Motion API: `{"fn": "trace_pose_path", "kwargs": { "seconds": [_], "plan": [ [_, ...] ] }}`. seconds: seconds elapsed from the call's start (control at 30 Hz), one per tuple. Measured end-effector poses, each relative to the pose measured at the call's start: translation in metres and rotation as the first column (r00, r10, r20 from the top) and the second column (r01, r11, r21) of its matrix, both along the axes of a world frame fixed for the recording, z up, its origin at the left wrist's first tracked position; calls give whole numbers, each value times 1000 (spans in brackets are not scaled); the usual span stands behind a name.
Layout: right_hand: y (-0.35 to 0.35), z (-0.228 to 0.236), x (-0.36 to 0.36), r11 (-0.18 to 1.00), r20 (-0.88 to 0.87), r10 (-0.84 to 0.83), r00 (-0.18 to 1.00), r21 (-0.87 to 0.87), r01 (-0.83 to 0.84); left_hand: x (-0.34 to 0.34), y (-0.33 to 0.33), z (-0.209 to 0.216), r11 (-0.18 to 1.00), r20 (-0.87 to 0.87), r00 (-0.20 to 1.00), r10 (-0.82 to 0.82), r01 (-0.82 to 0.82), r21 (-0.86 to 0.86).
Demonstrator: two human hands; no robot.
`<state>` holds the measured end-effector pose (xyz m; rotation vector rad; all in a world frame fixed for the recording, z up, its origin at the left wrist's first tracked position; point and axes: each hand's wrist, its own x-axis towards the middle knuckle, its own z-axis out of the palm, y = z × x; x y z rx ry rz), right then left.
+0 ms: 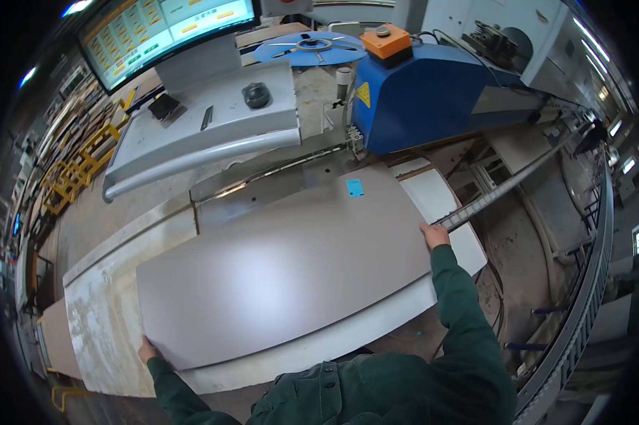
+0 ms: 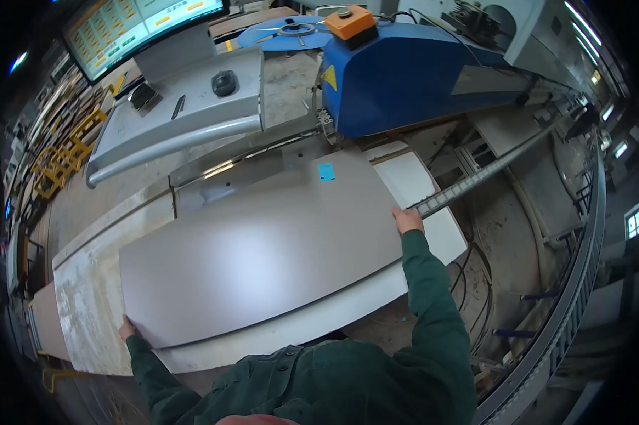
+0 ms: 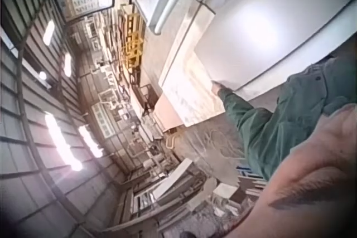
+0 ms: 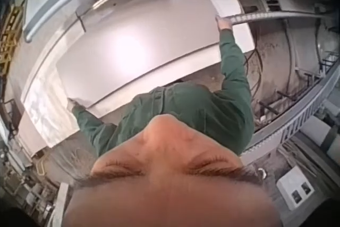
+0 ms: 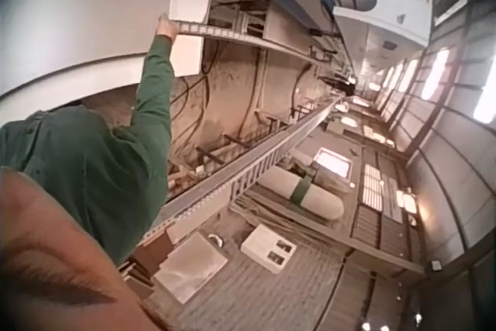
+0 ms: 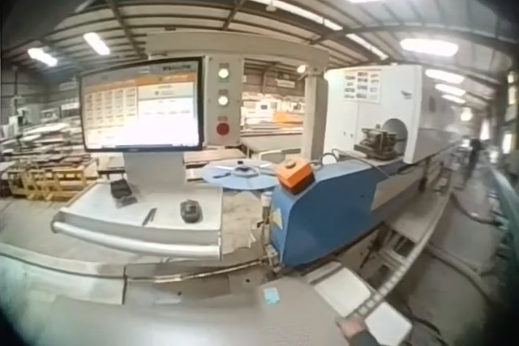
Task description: Manually picking up laminate boards from a conveyor belt, positioning them for processing, and returning them to the flow.
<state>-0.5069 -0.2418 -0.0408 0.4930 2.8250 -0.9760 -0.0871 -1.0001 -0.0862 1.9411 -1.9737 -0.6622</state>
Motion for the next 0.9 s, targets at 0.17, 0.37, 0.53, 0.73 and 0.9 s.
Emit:
{"fn": "trace_pose_path", "kwargs": {
  "seconds": [0.17,0.37,0.53,0.73,0.9],
  "plan": [
    [-7,41,54,960,-446,72,892,273,59,29,34,46,871,401,851,-338,444,-209],
    [-42,-3,183,983,-152,-123,981,-155,99,78,83,18,709,214,709,-672,699,-92],
    [-155,-1,228,590,120,-173,978,-782,201,94,75,2,662,181,710,-681,702,-264],
    [-179,-46,209,752,-84,-371,925,-612,246,68,81,4,630,63,698,-713,678,-377],
    [-198,-49,186,829,-121,-315,941,-519,211,49,62,15,646,47,729,-682,632,-427]
  ]
}}
